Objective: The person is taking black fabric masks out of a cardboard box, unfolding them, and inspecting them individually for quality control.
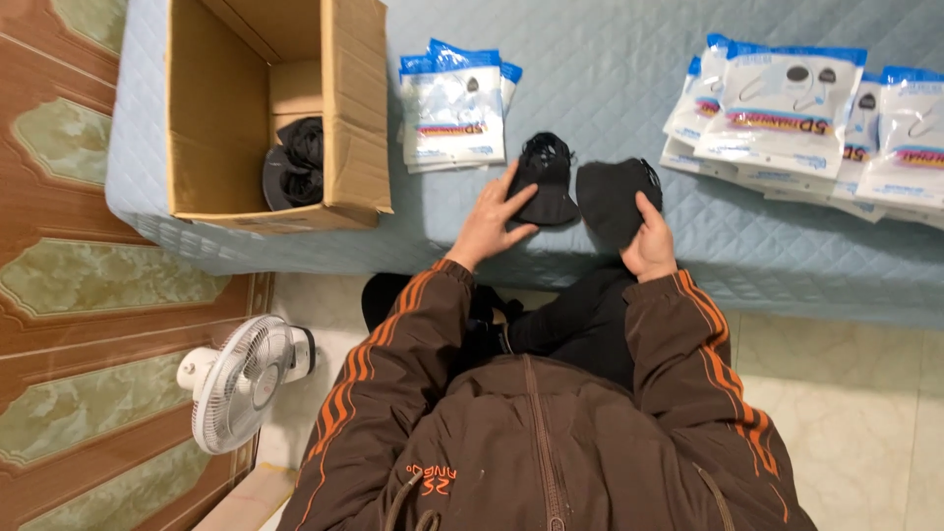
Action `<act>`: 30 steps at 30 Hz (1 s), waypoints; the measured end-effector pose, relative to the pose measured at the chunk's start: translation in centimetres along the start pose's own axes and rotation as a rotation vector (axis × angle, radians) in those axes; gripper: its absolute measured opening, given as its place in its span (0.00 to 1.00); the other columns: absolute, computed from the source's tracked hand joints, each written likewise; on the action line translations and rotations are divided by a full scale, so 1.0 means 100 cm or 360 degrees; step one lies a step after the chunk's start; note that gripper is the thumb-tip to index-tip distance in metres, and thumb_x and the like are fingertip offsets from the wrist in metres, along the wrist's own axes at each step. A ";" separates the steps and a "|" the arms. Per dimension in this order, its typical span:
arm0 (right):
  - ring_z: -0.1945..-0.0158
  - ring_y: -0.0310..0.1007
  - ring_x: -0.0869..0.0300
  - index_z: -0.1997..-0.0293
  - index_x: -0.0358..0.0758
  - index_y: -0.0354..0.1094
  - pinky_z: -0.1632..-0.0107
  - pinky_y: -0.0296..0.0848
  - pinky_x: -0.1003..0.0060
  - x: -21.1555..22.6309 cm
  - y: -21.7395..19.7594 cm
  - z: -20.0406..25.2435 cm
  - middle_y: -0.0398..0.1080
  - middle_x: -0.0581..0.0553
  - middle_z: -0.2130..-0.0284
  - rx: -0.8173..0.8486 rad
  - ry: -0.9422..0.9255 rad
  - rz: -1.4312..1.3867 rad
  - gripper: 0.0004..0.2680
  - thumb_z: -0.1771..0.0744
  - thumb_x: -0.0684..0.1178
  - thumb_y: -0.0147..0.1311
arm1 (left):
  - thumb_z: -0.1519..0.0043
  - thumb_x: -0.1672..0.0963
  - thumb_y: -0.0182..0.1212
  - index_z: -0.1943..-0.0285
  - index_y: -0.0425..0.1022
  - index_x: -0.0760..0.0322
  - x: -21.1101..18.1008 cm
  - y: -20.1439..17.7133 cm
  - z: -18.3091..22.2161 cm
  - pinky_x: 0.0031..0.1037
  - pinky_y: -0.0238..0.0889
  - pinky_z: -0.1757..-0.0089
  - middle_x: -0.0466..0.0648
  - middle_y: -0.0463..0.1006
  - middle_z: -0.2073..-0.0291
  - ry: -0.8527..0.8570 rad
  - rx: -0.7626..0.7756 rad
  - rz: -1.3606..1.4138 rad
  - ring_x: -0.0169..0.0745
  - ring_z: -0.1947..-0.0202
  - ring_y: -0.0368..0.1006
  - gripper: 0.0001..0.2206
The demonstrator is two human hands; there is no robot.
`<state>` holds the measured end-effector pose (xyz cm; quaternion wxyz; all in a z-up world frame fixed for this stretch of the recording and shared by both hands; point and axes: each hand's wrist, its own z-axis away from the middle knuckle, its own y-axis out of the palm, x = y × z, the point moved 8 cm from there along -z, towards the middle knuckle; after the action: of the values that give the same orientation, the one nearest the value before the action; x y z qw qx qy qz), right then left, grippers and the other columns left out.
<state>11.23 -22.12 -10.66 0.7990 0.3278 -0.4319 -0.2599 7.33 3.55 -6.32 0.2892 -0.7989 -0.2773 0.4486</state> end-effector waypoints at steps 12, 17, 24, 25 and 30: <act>0.38 0.74 0.47 0.34 0.39 0.65 0.37 0.75 0.49 -0.004 0.010 0.001 0.70 0.36 0.39 0.0251 -0.0177 0.0359 0.14 0.28 0.45 0.53 | 0.38 0.45 0.69 0.26 0.65 0.53 -0.055 -0.028 -0.036 0.46 0.47 0.33 0.52 0.68 0.37 -0.0059 -0.0181 -0.0050 0.52 0.35 0.63 0.32; 0.40 0.74 0.48 0.35 0.40 0.67 0.37 0.75 0.50 -0.015 -0.020 -0.014 0.71 0.38 0.41 0.0223 -0.0211 0.0437 0.13 0.29 0.45 0.54 | 0.40 0.46 0.72 0.30 0.69 0.59 -0.077 -0.013 -0.035 0.50 0.45 0.33 0.49 0.76 0.49 -0.0118 -0.0180 -0.0205 0.46 0.44 0.69 0.31; 0.46 0.78 0.49 0.39 0.37 0.70 0.41 0.79 0.52 -0.014 -0.028 -0.018 0.75 0.38 0.47 0.0121 -0.0272 0.0553 0.12 0.30 0.44 0.58 | 0.42 0.55 0.73 0.42 0.74 0.64 -0.117 -0.039 -0.043 0.36 0.65 0.48 0.47 0.74 0.62 0.0066 -0.0231 -0.0332 0.43 0.60 0.72 0.20; 0.46 0.78 0.49 0.39 0.37 0.70 0.41 0.79 0.52 -0.015 -0.028 -0.018 0.75 0.38 0.47 0.0123 -0.0271 0.0550 0.12 0.30 0.44 0.58 | 0.42 0.55 0.73 0.42 0.74 0.64 -0.117 -0.037 -0.042 0.36 0.65 0.48 0.47 0.74 0.62 0.0066 -0.0229 -0.0335 0.43 0.60 0.72 0.20; 0.47 0.79 0.49 0.40 0.38 0.71 0.43 0.80 0.51 -0.019 -0.028 -0.017 0.75 0.37 0.48 0.0107 -0.0224 0.0572 0.12 0.30 0.44 0.60 | 0.37 0.58 0.65 0.47 0.74 0.55 -0.087 -0.019 -0.036 0.36 0.70 0.51 0.43 0.80 0.62 -0.0456 0.0038 0.0142 0.45 0.57 0.78 0.11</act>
<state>11.37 -22.06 -14.42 0.7891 0.2529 -0.5466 -0.1207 6.24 -2.08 1.39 0.2359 -0.7347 -0.2747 0.5737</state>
